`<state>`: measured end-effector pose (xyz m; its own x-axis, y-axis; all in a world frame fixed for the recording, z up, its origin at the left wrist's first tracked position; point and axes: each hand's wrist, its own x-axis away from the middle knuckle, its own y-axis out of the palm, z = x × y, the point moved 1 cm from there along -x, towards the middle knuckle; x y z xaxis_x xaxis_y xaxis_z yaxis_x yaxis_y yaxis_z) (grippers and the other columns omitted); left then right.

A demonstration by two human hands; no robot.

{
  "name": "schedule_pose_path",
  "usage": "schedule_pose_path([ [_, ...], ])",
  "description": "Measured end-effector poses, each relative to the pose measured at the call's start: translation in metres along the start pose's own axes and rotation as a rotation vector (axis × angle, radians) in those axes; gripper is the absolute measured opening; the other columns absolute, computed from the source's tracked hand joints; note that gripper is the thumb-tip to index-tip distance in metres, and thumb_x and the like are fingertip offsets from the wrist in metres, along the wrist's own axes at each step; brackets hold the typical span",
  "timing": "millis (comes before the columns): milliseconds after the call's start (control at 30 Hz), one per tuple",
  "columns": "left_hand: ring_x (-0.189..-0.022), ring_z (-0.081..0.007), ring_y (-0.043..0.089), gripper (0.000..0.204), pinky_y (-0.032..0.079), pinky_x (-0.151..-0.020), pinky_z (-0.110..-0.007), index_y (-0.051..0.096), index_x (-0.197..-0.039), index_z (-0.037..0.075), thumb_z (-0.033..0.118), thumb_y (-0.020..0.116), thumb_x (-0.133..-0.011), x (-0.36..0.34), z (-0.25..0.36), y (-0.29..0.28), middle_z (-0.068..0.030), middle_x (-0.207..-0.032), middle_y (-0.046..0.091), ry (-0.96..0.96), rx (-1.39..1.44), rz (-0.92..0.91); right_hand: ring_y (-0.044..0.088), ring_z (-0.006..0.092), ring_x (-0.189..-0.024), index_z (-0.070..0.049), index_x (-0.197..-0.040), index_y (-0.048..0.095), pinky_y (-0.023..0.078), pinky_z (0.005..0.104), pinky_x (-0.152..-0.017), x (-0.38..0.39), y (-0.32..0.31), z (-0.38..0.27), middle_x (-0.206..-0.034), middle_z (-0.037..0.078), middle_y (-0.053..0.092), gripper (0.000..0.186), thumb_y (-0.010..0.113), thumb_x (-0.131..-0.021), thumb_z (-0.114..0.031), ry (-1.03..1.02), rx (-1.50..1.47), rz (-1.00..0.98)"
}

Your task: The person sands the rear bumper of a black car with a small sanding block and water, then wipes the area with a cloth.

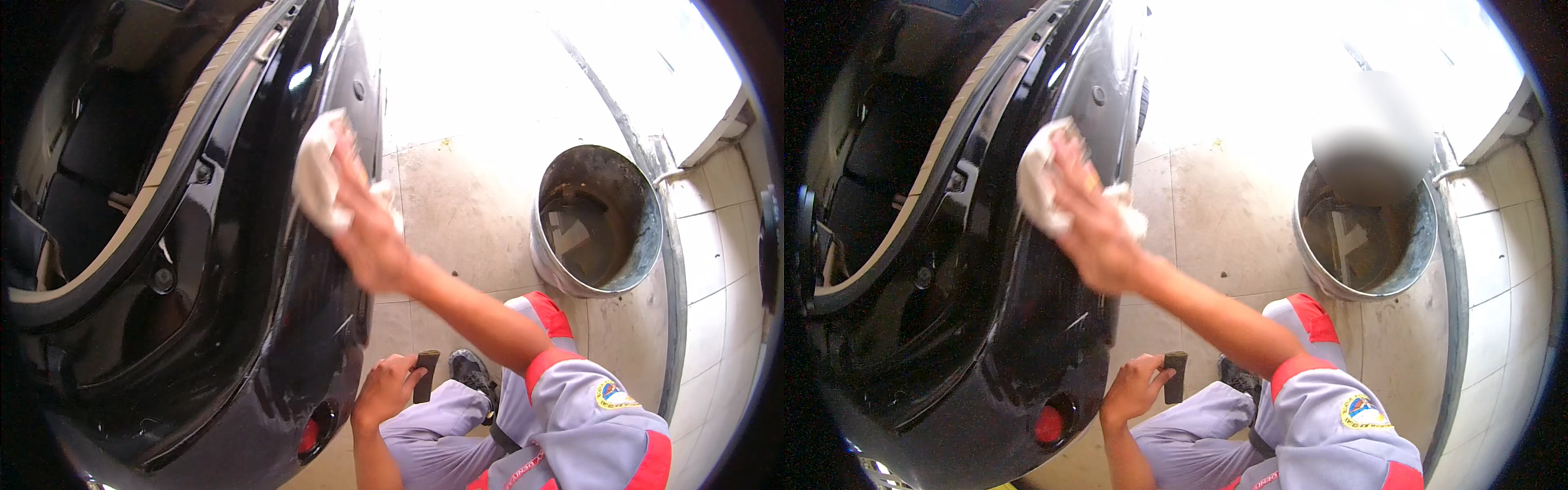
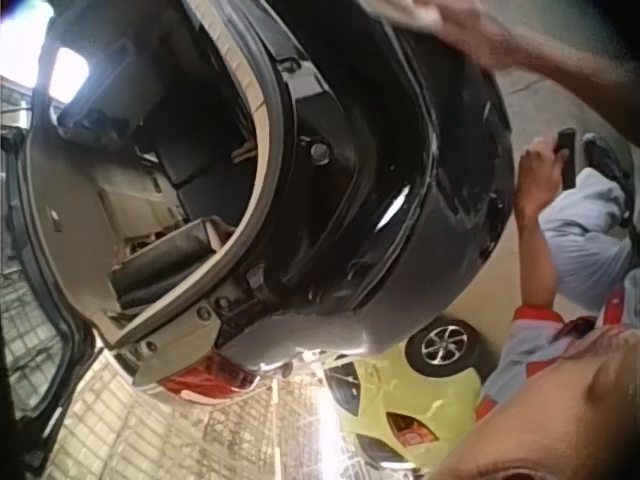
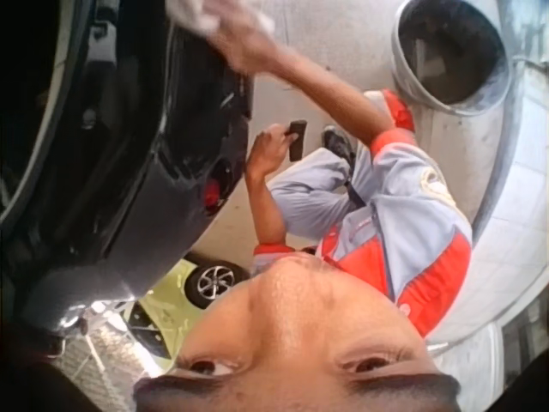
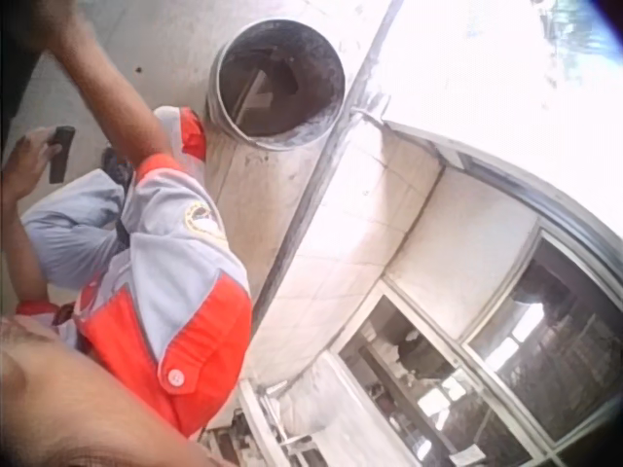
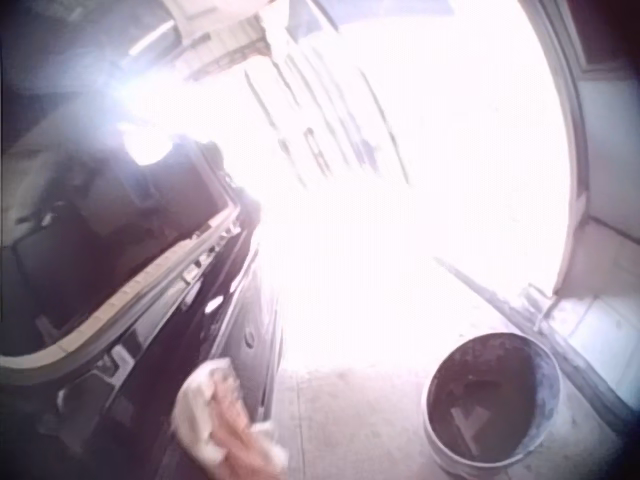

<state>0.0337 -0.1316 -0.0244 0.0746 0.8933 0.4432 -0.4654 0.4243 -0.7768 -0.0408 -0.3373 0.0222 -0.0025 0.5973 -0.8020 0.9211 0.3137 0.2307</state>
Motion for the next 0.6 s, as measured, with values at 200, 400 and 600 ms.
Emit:
schedule_pose_path([
  [200,-0.101,-0.038,0.059,0.03,0.044,-0.088,-0.046,0.063,-0.108,0.0,0.025,0.062,-0.091,-0.01,0.005,0.011,-0.0209,-0.102,0.066,0.076,-0.007,0.118,0.015,0.0371,-0.146,-0.005,-0.139,0.047,0.008,0.0522,-0.117,0.058,0.02,-0.048,-0.156,0.019,0.024,0.059,0.06,-0.081,-0.007,-0.094,-0.153,-0.098],
  [400,-0.079,-0.0407,0.057,0.024,0.044,-0.07,-0.047,0.054,-0.081,-0.001,0.02,0.061,-0.089,-0.022,0.031,0.011,-0.0213,-0.08,0.059,0.067,-0.005,-0.02,0.063,0.0292,-0.101,-0.003,-0.115,0.054,0.05,0.0374,-0.089,-0.004,-0.063,0.017,-0.107,0.02,0.064,0.025,0.053,-0.094,-0.016,0.118,-0.567,0.529],
  [600,-0.078,-0.0409,0.057,0.022,0.044,-0.073,-0.047,0.055,-0.083,-0.001,0.019,0.06,-0.09,-0.006,0.039,0.009,-0.0208,-0.078,0.058,0.047,-0.03,0.01,0.047,0.0312,-0.121,-0.006,-0.128,0.047,0.036,0.0399,-0.104,-0.04,-0.036,0.117,-0.128,0.015,0.053,0.04,0.056,-0.09,-0.01,0.262,-0.243,0.488],
])
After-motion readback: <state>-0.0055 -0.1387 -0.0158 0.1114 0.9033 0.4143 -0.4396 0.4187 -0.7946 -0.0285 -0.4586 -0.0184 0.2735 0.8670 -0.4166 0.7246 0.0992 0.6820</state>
